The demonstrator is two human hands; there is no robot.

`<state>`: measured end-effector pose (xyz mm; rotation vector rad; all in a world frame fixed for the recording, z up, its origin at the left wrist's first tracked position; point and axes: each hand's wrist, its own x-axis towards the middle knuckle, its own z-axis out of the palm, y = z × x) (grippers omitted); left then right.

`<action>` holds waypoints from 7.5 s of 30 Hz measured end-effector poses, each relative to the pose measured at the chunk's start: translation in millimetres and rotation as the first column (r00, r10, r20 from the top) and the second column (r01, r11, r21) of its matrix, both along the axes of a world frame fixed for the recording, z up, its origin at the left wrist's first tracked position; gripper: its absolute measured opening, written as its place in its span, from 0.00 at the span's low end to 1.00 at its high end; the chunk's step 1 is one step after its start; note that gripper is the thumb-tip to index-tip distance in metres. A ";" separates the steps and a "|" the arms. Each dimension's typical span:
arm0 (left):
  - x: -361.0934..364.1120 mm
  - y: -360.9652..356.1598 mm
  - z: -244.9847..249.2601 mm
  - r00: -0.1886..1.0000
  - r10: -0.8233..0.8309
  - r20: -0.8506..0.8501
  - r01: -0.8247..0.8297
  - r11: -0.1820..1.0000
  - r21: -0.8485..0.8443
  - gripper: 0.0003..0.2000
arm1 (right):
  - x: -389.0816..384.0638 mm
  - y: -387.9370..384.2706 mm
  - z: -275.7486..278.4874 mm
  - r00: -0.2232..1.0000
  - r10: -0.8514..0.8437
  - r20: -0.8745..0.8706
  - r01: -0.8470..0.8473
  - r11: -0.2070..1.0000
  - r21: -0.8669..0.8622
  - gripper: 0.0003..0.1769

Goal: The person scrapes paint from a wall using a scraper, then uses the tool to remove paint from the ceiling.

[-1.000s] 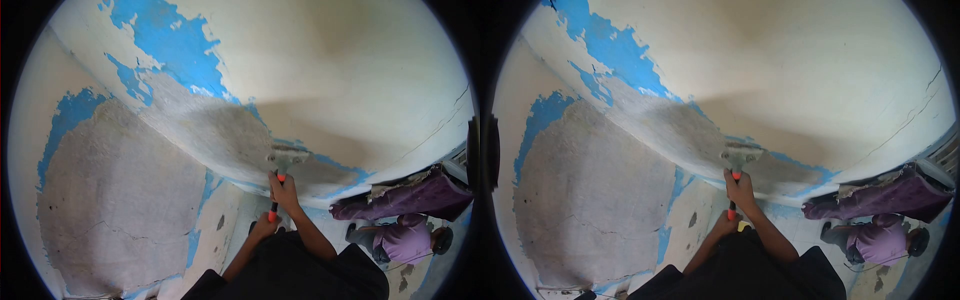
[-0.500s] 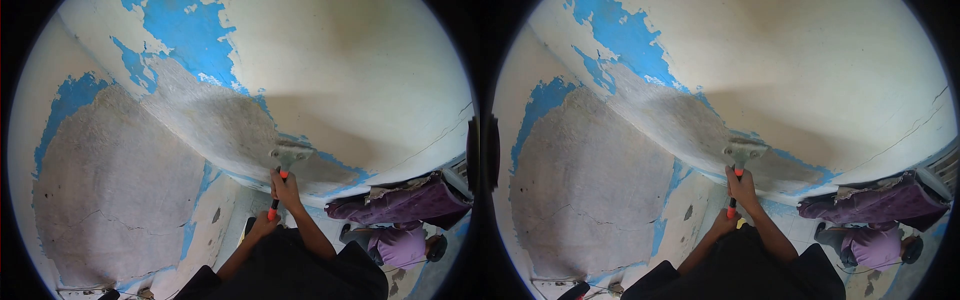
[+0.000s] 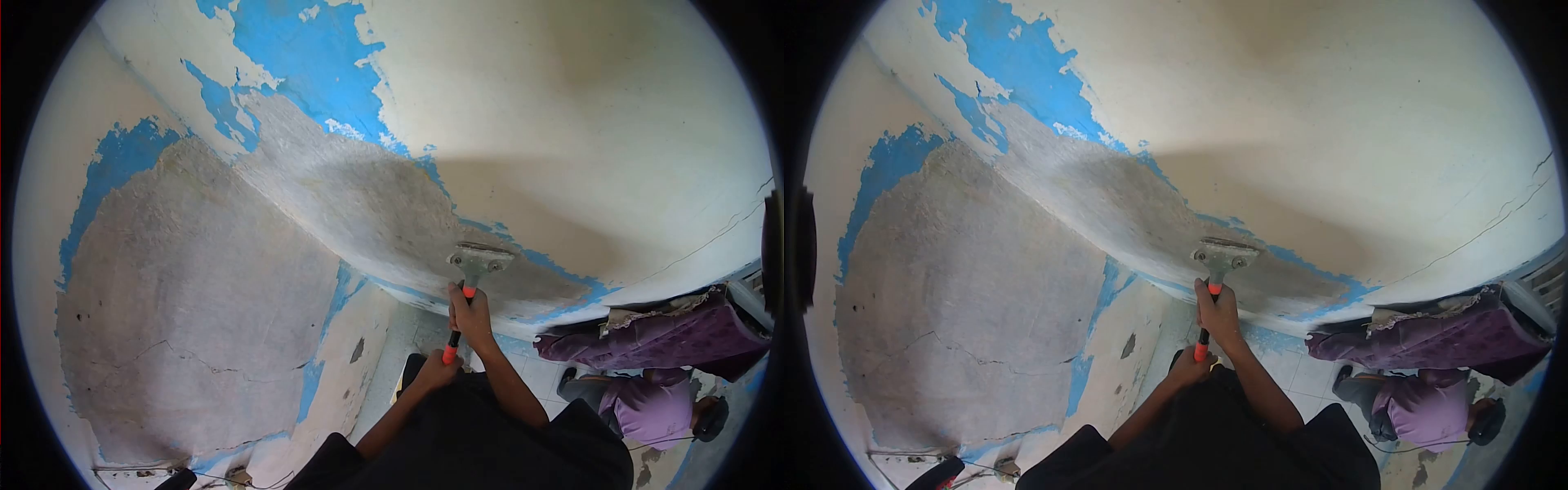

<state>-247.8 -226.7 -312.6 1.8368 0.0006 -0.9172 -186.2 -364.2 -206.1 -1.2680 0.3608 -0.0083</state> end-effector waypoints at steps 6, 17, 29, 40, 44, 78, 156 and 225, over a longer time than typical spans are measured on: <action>2.7 7.8 39.8 0.999 -0.007 -0.035 0.007 1.000 0.002 0.16 | 0.0 1.1 21.6 1.000 0.005 0.029 -0.009 0.991 0.137 0.18; -4.5 1.8 30.5 0.996 0.017 -0.087 -0.025 0.995 -0.097 0.14 | 0.0 2.4 7.7 1.000 0.020 0.021 -0.022 0.995 0.092 0.19; -8.7 0.4 19.5 0.991 0.042 -0.129 -0.061 0.988 -0.143 0.16 | -3.3 2.7 -0.1 0.999 0.030 0.011 -0.031 0.998 0.047 0.20; -5.2 -3.3 13.1 0.999 0.023 -0.032 -0.027 0.990 -0.138 0.15 | -2.6 -3.9 11.2 0.999 0.029 0.014 -0.030 0.998 0.053 0.20; 5.1 -9.1 44.0 0.998 -0.008 -0.056 0.003 0.995 -0.099 0.15 | -0.6 -9.2 38.4 0.999 0.032 0.015 -0.033 0.996 0.084 0.21; 7.6 -5.6 70.6 0.994 -0.033 -0.103 0.016 0.988 -0.156 0.14 | -1.5 -9.0 58.3 1.000 -0.007 0.025 0.005 0.997 0.078 0.22; 20.4 19.7 64.0 0.993 0.009 -0.117 -0.024 0.992 -0.125 0.13 | 13.8 18.6 41.7 1.000 -0.011 0.013 0.009 0.994 0.106 0.20; 4.6 14.3 56.4 0.989 0.065 -0.131 -0.079 0.991 -0.104 0.13 | 10.7 10.2 28.2 0.997 0.080 0.024 -0.081 0.994 0.074 0.20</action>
